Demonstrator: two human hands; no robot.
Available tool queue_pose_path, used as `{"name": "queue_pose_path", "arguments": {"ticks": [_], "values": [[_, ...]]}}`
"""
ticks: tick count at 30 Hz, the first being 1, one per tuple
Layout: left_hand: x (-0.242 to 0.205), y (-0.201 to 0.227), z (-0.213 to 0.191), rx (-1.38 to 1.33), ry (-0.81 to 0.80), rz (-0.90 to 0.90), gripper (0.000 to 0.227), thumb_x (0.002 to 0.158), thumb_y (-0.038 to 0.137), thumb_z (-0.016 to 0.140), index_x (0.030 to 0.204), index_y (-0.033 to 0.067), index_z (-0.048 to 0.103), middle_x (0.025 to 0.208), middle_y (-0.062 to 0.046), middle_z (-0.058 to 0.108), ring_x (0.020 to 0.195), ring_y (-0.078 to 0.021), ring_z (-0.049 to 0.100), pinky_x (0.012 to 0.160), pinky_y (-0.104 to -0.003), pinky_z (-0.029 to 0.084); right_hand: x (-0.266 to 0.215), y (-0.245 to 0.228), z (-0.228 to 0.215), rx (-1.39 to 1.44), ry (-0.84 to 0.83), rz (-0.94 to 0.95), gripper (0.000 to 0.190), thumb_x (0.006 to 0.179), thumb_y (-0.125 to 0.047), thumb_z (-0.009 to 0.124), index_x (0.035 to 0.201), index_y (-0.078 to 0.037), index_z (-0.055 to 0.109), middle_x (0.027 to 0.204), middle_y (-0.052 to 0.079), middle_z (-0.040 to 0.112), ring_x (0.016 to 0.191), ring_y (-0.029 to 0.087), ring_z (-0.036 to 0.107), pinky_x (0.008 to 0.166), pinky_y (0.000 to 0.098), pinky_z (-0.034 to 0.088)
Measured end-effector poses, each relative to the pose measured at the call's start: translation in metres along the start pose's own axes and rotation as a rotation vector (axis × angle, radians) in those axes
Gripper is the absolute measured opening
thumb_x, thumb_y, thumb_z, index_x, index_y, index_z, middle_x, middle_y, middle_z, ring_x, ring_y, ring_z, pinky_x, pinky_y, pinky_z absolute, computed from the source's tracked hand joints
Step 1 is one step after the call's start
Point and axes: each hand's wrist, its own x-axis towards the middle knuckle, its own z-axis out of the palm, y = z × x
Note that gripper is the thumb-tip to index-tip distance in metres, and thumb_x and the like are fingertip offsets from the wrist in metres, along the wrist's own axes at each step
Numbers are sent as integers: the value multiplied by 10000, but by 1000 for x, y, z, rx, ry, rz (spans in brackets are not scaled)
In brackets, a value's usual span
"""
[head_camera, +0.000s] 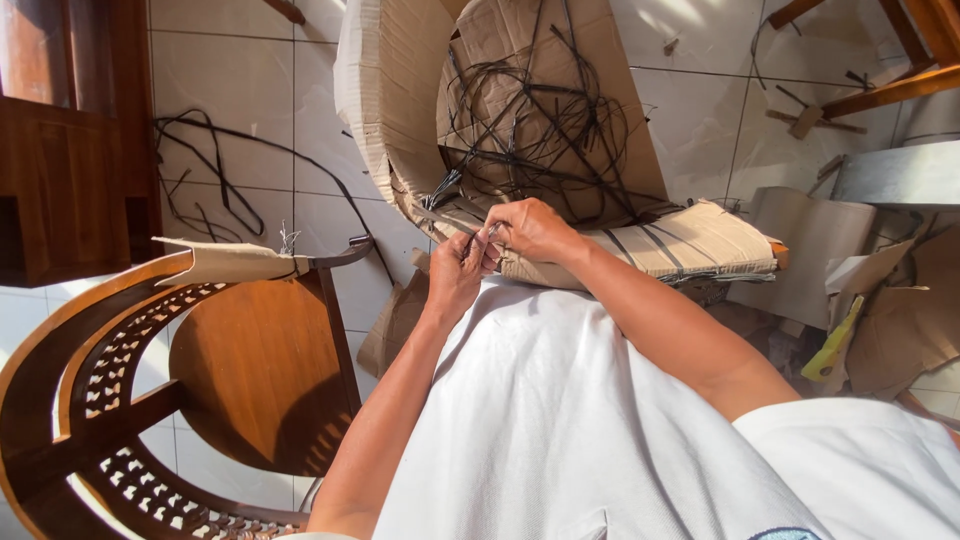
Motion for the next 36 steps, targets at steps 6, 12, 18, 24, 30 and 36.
{"name": "queue_pose_path", "arguments": {"ticks": [6, 12, 18, 24, 30, 36], "values": [[-6, -1, 3, 40, 71, -17, 287, 1070, 247, 587, 981, 17, 734, 715, -91, 712, 584, -126, 683, 592, -255, 628, 25, 44, 8, -71, 38, 174, 202, 980, -228, 585, 1098, -262, 745, 1059, 85, 775, 1090, 331, 709, 929, 471, 563], [-2, -1, 8, 96, 119, -48, 242, 1037, 239, 636, 973, 39, 758, 708, -80, 736, 566, -125, 704, 554, -245, 635, 49, 89, 30, -84, -48, 214, 253, 946, -186, 604, 1109, -299, 761, 1138, 93, 758, 1149, 357, 682, 966, 528, 546], [-9, 8, 12, 38, 153, -34, 243, 1042, 221, 630, 988, 18, 750, 724, -91, 731, 599, -131, 699, 591, -250, 646, 42, 64, 17, 12, 7, 184, 226, 994, -244, 580, 1139, -250, 753, 1099, 126, 760, 1130, 376, 673, 970, 499, 536], [-14, 2, 14, 66, 187, -13, 241, 1043, 214, 631, 987, 12, 749, 739, -118, 736, 621, -167, 713, 621, -301, 652, 47, 63, 17, 59, -3, 171, 213, 972, -262, 631, 1137, -222, 758, 1150, 125, 754, 1174, 381, 655, 1004, 523, 518], [-14, 12, 16, 78, 165, -59, 227, 1041, 193, 614, 1024, 7, 742, 763, -128, 746, 635, -166, 718, 624, -288, 663, 59, 105, 36, -98, -111, 267, 339, 941, -174, 593, 1238, -217, 751, 1138, 148, 757, 1132, 402, 682, 1000, 511, 539], [-16, 11, 17, 69, 171, -83, 228, 1035, 207, 640, 1061, -4, 721, 792, -136, 747, 668, -171, 720, 661, -307, 665, 59, 121, 43, -65, -114, 292, 335, 943, -195, 565, 1207, -288, 749, 1179, 116, 749, 1180, 379, 660, 1011, 500, 538]]}}
